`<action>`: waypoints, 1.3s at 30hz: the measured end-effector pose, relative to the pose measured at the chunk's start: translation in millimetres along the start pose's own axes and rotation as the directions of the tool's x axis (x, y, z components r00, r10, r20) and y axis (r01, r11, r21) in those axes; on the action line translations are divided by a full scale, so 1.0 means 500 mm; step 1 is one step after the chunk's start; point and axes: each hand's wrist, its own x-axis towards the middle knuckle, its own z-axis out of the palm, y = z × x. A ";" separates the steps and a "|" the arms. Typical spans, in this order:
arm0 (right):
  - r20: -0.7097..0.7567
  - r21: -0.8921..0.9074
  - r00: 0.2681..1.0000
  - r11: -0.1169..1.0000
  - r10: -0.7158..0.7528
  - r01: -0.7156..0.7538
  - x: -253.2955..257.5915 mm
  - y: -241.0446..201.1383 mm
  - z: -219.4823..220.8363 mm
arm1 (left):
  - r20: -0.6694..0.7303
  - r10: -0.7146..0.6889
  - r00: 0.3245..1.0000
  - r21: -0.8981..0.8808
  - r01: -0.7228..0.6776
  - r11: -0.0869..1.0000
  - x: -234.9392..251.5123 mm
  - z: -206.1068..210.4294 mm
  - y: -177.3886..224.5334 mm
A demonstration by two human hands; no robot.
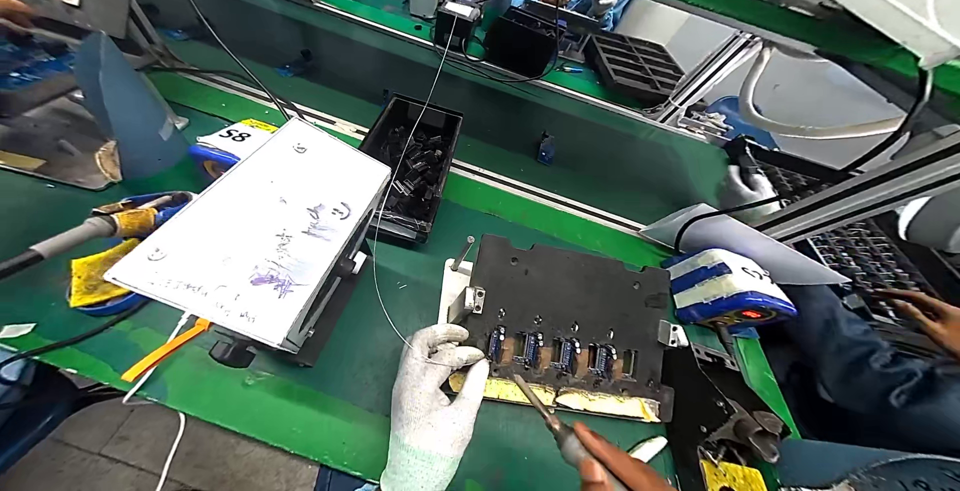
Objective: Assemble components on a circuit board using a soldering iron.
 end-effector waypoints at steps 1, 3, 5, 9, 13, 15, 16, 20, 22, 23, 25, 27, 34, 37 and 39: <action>-0.010 -0.023 1.000 1.000 -0.014 0.014 0.011 0.000 0.013 | 0.001 -0.003 1.000 -0.005 0.003 1.000 0.000 0.001 0.000; -0.023 -0.060 1.000 0.998 -0.005 0.003 0.026 -0.001 0.031 | -0.001 -0.007 1.000 0.004 0.007 1.000 0.000 0.001 0.000; -0.034 -0.096 0.999 0.995 0.008 -0.011 0.030 -0.002 0.041 | 0.003 -0.015 1.000 0.011 0.015 1.000 0.001 0.001 0.001; -0.041 -0.114 0.999 0.993 0.024 -0.029 0.023 0.001 0.046 | 0.011 -0.021 1.000 0.009 0.020 1.000 0.000 0.000 0.002; -0.039 -0.127 0.999 0.992 0.018 -0.023 0.018 0.009 0.046 | 0.017 -0.017 1.000 -0.005 0.017 1.000 -0.001 0.000 0.001; -0.038 -0.147 0.999 0.989 0.011 -0.017 0.016 0.010 0.045 | 0.013 -0.016 1.000 -0.004 0.016 1.000 0.000 0.001 0.002; -0.036 -0.163 0.999 0.987 0.007 -0.012 0.015 0.010 0.045 | 0.008 -0.012 1.000 0.001 0.012 1.000 0.000 0.001 0.001; -0.038 -0.226 0.999 0.974 -0.025 0.016 0.011 0.008 0.048 | 0.011 0.006 1.000 0.022 -0.006 1.000 0.001 -0.001 -0.001; -0.039 -0.240 0.999 0.971 -0.028 0.018 0.010 0.008 0.048 | 0.014 -0.004 1.000 0.032 0.004 0.999 0.001 -0.001 0.001; -0.037 -0.242 0.999 0.970 -0.029 0.019 0.010 0.008 0.049 | 0.012 -0.007 1.000 0.029 0.007 1.000 0.001 -0.001 0.002; -0.032 -0.254 0.999 0.967 -0.028 0.019 0.010 0.007 0.049 | 0.008 -0.007 1.000 0.026 0.007 1.000 0.000 -0.001 0.001; -0.032 -0.273 0.999 0.962 -0.029 0.019 0.009 0.005 0.050 | 0.012 -0.009 1.000 0.033 0.009 0.999 0.000 -0.002 0.001; -0.021 -0.255 0.999 0.967 -0.032 0.025 0.011 0.010 0.047 | 0.016 -0.025 1.000 0.029 0.024 0.999 -0.001 0.002 0.003; -0.002 -0.228 1.000 0.973 -0.018 0.017 0.014 0.009 0.044 | 0.007 -0.009 1.000 0.023 0.009 1.000 -0.001 0.003 0.001; 0.000 -0.215 1.000 0.977 -0.014 0.014 0.015 0.010 0.042 | 0.007 -0.002 1.000 0.026 0.002 1.000 0.000 0.003 0.000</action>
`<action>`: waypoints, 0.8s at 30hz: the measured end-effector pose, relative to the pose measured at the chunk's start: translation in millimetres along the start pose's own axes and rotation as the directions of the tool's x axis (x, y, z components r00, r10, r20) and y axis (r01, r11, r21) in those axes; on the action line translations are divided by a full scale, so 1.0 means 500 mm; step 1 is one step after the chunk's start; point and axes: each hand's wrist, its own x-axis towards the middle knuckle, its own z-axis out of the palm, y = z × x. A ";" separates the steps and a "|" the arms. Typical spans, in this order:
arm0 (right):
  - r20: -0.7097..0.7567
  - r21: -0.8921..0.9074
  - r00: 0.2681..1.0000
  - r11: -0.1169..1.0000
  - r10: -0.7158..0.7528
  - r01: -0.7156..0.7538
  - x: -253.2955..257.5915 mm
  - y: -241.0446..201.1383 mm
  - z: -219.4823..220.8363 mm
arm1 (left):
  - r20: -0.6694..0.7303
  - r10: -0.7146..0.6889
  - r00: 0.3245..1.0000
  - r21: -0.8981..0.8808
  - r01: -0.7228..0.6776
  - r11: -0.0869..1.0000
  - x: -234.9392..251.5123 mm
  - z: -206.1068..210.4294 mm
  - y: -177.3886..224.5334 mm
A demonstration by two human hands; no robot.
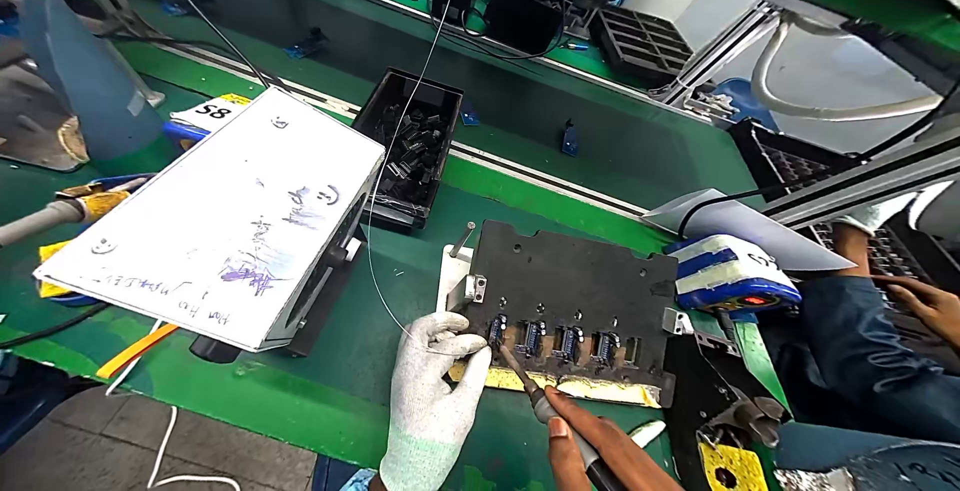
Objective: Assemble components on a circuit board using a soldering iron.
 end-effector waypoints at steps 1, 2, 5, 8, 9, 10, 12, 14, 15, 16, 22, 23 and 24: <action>-0.001 0.009 1.000 1.000 0.003 -0.003 0.000 0.001 -0.001 | 0.004 -0.002 1.000 -0.002 0.002 1.000 0.000 -0.001 0.000; -0.004 0.021 1.000 1.000 0.005 -0.005 0.001 0.001 -0.001 | 0.006 -0.006 1.000 -0.008 0.006 1.000 0.001 -0.002 0.000; -0.013 0.091 1.000 0.996 0.012 -0.011 -0.004 -0.002 -0.009 | -0.005 0.003 1.000 -0.037 -0.004 0.999 0.000 -0.006 0.000; -0.046 0.127 0.999 0.992 -0.018 0.023 -0.024 -0.009 -0.014 | -0.033 0.066 0.997 -0.041 -0.068 0.997 -0.007 -0.016 0.003; -0.051 0.142 0.998 0.989 -0.037 0.044 -0.031 -0.009 -0.011 | -0.035 0.092 0.995 -0.044 -0.093 0.995 -0.011 -0.021 0.007; -0.042 0.169 0.997 0.983 -0.061 0.068 -0.037 -0.005 -0.005 | -0.029 0.107 0.994 -0.063 -0.109 0.992 -0.013 -0.028 0.016; -0.013 0.189 0.994 0.976 -0.112 0.112 -0.044 0.005 0.009 | 0.034 0.091 0.995 -0.168 -0.084 0.982 -0.013 -0.043 0.043; -0.046 0.124 0.987 0.980 -0.152 0.157 -0.051 0.011 0.029 | 0.160 0.021 0.987 -0.270 0.024 0.962 -0.014 -0.059 0.069; -0.070 0.079 0.982 0.980 -0.178 0.183 -0.052 0.012 0.040 | 0.209 -0.010 0.978 -0.303 0.075 0.950 -0.014 -0.064 0.076; -0.084 0.046 0.975 0.977 -0.206 0.210 -0.052 0.012 0.049 | 0.249 -0.028 0.968 -0.327 0.111 0.939 -0.013 -0.068 0.079; -0.184 -0.062 0.959 0.976 -0.217 0.209 -0.066 0.006 0.071 | 0.336 0.013 0.942 -0.359 0.115 0.926 0.022 -0.095 0.074; -0.194 -0.047 0.963 0.982 -0.186 0.180 -0.071 0.007 0.072 | 0.340 0.022 0.940 -0.362 0.109 0.926 0.038 -0.105 0.075; -0.209 -0.025 0.966 0.988 -0.155 0.153 -0.076 0.011 0.074 | 0.349 0.029 0.937 -0.359 0.105 0.928 0.056 -0.114 0.077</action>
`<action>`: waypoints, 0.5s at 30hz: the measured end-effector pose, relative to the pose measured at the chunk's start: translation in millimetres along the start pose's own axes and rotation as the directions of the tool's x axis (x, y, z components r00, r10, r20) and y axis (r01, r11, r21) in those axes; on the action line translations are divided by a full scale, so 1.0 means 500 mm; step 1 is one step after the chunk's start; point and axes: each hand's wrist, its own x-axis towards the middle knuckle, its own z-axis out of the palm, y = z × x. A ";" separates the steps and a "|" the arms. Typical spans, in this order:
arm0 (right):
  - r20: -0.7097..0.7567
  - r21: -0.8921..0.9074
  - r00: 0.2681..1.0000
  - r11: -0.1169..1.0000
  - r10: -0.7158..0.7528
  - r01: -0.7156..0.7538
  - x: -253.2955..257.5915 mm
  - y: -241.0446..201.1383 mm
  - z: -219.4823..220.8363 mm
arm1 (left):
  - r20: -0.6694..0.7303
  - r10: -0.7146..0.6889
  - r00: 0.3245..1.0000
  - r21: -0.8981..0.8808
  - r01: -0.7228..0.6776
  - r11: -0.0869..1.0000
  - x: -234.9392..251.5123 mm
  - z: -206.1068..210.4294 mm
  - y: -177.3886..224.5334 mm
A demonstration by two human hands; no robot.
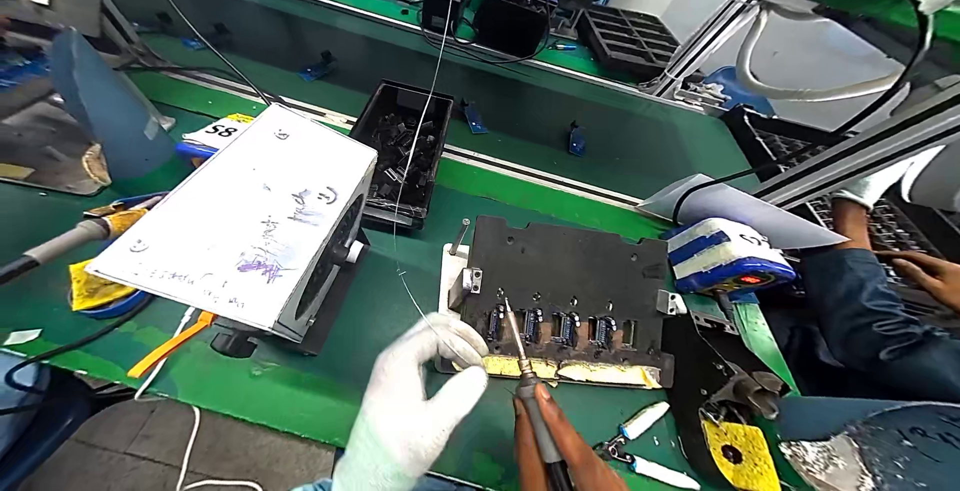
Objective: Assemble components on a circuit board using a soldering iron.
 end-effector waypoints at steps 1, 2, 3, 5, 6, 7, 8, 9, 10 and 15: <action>-0.016 0.017 1.000 1.000 0.025 -0.025 -0.006 0.004 0.001 | 0.019 0.002 1.000 0.015 -0.002 1.000 0.014 -0.012 0.008; -0.025 0.026 0.999 0.999 0.042 -0.042 -0.011 0.009 0.002 | 0.035 0.001 0.999 0.046 -0.003 0.999 0.028 -0.022 0.015; -0.025 0.033 0.998 0.998 0.049 -0.048 -0.017 0.011 0.001 | 0.046 0.003 0.999 0.081 -0.007 0.997 0.041 -0.028 0.022; -0.022 0.007 0.999 1.000 0.031 -0.030 -0.028 0.014 -0.002 | 0.049 0.037 0.998 0.141 -0.043 0.989 0.069 -0.030 0.026; -0.017 -0.023 1.000 1.000 0.006 -0.007 -0.032 0.014 -0.002 | 0.039 0.068 0.997 0.181 -0.074 0.981 0.085 -0.027 0.023; -0.014 -0.067 1.000 0.997 -0.025 0.024 -0.037 0.013 0.000 | 0.036 0.110 0.993 0.226 -0.115 0.967 0.100 -0.024 0.017; -0.008 -0.122 0.998 0.991 -0.063 0.061 -0.040 0.010 0.002 | 0.031 0.142 0.989 0.269 -0.145 0.952 0.115 -0.019 0.011; 0.006 -0.171 0.995 0.980 -0.101 0.100 -0.041 0.006 0.004 | 0.029 0.158 0.987 0.299 -0.160 0.941 0.126 -0.014 0.004; 0.021 -0.213 0.991 0.968 -0.130 0.131 -0.041 0.003 0.006 | 0.026 0.159 0.987 0.317 -0.159 0.935 0.135 -0.008 0.000; 0.035 -0.301 0.987 0.940 -0.159 0.163 -0.042 0.009 0.025 | -0.024 0.128 0.991 0.310 -0.115 0.944 0.147 0.013 -0.006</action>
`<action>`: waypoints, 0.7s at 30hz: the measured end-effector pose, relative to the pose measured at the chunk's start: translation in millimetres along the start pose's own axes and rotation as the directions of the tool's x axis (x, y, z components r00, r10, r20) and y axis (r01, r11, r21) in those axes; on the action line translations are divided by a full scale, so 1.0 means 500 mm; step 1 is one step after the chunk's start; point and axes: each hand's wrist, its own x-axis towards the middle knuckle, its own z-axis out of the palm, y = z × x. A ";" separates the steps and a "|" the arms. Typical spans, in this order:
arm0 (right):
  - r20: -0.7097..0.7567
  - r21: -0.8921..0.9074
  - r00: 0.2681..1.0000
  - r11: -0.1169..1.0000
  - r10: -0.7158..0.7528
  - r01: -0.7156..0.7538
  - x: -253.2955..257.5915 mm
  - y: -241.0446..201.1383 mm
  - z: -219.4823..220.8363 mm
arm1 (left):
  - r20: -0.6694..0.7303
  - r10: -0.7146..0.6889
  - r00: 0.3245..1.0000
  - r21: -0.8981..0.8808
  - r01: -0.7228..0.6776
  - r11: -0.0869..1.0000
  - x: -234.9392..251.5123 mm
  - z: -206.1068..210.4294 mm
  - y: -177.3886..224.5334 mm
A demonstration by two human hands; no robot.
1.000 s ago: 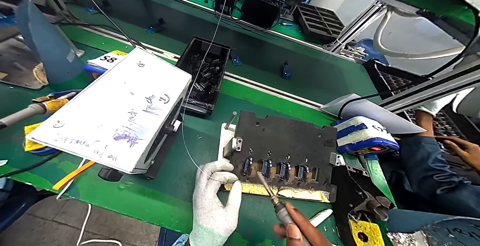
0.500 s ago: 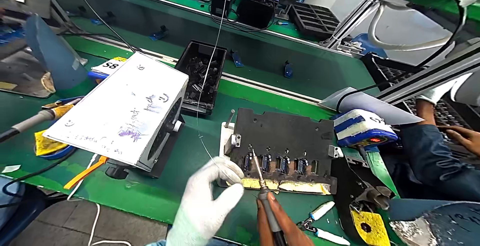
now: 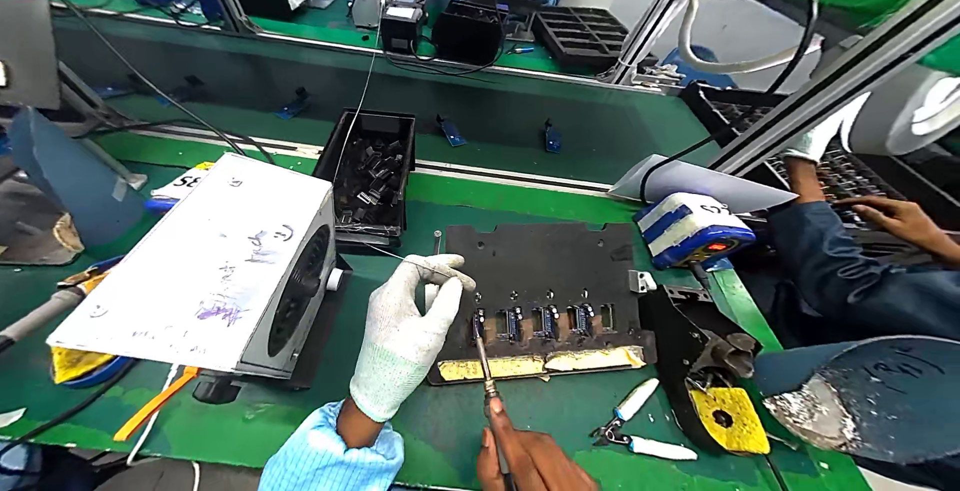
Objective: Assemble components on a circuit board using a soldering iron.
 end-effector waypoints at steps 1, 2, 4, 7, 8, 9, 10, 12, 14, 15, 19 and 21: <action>0.005 0.002 1.000 1.000 0.006 -0.006 0.000 0.001 0.002 | 0.000 -0.008 1.000 0.005 0.008 1.000 -0.001 0.000 0.000; 0.006 0.007 1.000 1.000 0.012 -0.012 0.000 0.002 0.004 | 0.000 -0.012 1.000 0.003 0.012 1.000 -0.001 -0.001 -0.001; 0.000 0.018 1.000 1.000 0.015 -0.015 0.000 0.004 0.007 | 0.007 -0.009 1.000 -0.010 0.009 1.000 -0.002 -0.001 -0.004; -0.015 0.026 1.000 1.000 0.014 -0.013 -0.002 0.002 0.010 | 0.017 -0.007 1.000 -0.006 0.007 1.000 -0.004 0.001 -0.010; -0.015 0.031 1.000 0.999 0.013 -0.012 -0.003 0.001 0.012 | 0.013 -0.007 1.000 0.003 0.007 1.000 -0.005 0.002 -0.011; -0.011 0.032 1.000 0.999 0.010 -0.009 -0.005 0.001 0.013 | 0.012 -0.008 1.000 0.009 0.008 1.000 -0.006 0.003 -0.012; -0.010 0.030 1.000 1.000 0.005 -0.005 -0.007 0.001 0.014 | 0.011 -0.008 1.000 0.010 0.008 1.000 -0.007 0.004 -0.014; -0.012 0.020 1.000 1.000 0.000 0.000 -0.008 0.000 0.015 | 0.014 -0.011 1.000 0.003 0.011 1.000 -0.007 0.004 -0.015; 0.000 0.007 1.000 1.000 -0.002 0.002 -0.006 -0.003 0.014 | 0.017 -0.008 1.000 0.008 0.008 1.000 -0.007 0.003 -0.013; 0.007 0.000 1.000 1.000 -0.004 0.004 -0.006 -0.004 0.014 | 0.017 -0.004 1.000 0.013 0.004 1.000 -0.007 0.002 -0.013; 0.013 0.004 1.000 1.000 -0.017 0.017 -0.009 -0.003 0.018 | 0.022 0.008 1.000 0.010 -0.008 1.000 -0.009 0.001 -0.017; 0.017 0.019 1.000 1.000 -0.019 0.019 -0.010 -0.004 0.020 | 0.024 0.005 1.000 0.013 -0.006 1.000 -0.010 0.001 -0.018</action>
